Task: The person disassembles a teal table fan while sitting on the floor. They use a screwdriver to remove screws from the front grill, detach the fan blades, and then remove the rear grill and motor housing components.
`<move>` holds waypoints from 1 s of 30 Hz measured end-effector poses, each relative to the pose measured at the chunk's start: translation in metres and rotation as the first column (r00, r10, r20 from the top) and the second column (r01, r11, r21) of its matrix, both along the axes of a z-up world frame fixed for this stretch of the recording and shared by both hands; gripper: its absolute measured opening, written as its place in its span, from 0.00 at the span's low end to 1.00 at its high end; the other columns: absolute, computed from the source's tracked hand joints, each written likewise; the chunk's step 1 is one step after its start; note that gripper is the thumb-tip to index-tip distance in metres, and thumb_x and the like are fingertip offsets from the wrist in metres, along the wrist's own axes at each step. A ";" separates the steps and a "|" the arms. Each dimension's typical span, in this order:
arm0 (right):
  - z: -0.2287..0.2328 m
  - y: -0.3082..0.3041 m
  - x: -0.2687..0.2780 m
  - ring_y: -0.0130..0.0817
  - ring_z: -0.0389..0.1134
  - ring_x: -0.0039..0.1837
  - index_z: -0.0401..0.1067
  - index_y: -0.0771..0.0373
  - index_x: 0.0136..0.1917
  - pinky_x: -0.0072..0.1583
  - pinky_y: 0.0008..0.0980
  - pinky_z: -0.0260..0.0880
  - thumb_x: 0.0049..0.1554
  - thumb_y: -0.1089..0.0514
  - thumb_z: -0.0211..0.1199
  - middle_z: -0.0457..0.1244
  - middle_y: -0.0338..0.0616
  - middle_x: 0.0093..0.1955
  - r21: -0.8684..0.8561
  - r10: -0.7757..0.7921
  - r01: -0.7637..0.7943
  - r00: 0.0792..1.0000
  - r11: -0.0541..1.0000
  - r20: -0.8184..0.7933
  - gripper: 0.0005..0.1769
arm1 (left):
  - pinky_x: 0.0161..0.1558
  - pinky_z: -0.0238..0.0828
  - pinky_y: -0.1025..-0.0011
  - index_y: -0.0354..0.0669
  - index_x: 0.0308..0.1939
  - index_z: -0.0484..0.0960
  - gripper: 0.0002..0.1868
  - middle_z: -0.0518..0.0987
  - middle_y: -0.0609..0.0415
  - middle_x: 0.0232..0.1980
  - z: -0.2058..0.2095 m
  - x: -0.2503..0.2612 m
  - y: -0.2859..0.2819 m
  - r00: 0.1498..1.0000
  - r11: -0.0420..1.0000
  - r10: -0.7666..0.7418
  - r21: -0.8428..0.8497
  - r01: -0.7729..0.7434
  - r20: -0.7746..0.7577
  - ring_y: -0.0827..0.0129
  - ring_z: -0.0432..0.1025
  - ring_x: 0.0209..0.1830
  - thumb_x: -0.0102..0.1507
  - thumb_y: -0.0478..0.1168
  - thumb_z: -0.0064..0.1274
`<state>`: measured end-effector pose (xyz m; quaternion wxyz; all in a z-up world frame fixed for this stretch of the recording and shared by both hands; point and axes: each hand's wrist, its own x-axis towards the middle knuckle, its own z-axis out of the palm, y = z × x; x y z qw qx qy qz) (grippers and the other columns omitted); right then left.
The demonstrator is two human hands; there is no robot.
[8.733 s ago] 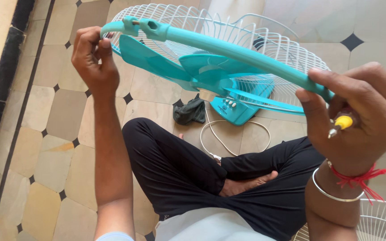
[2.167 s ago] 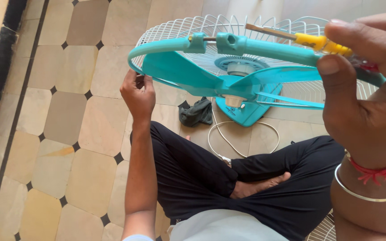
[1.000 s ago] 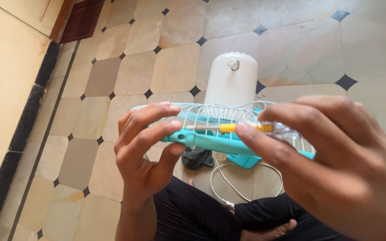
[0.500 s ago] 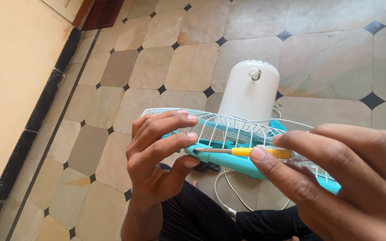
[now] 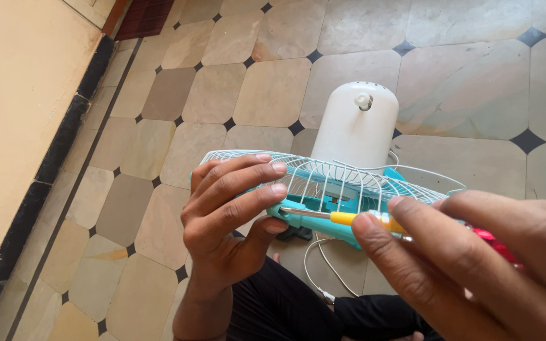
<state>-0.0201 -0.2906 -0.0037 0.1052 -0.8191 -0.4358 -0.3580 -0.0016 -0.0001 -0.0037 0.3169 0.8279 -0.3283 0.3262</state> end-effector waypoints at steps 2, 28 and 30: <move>0.002 0.000 -0.002 0.35 0.66 0.59 0.78 0.48 0.66 0.48 0.35 0.71 0.51 0.60 0.73 0.68 0.37 0.59 -0.026 0.010 -0.010 1.000 1.000 0.023 0.28 | 0.65 0.67 0.67 0.52 0.54 0.84 0.15 0.85 0.56 0.57 0.001 0.000 0.002 1.000 1.000 -0.008 -0.001 0.008 0.003 0.63 0.80 0.61 0.68 0.52 0.60; 0.010 0.017 -0.014 0.42 0.74 0.46 0.76 0.62 0.54 0.45 0.41 0.75 0.47 0.65 0.73 0.68 0.49 0.47 0.216 -0.004 0.047 0.981 0.975 -0.193 0.20 | 0.63 0.63 0.69 0.50 0.55 0.83 0.14 0.84 0.56 0.56 0.011 -0.002 0.002 0.999 0.999 -0.033 0.013 0.033 0.001 0.64 0.79 0.60 0.68 0.47 0.62; 0.011 0.020 -0.012 0.43 0.74 0.46 0.76 0.64 0.53 0.44 0.41 0.75 0.48 0.65 0.74 0.69 0.50 0.46 0.224 -0.014 0.049 0.988 0.973 -0.157 0.18 | 0.62 0.63 0.70 0.50 0.55 0.84 0.14 0.84 0.57 0.57 0.012 -0.002 0.002 0.999 0.999 -0.031 0.014 0.031 0.017 0.65 0.79 0.60 0.68 0.47 0.63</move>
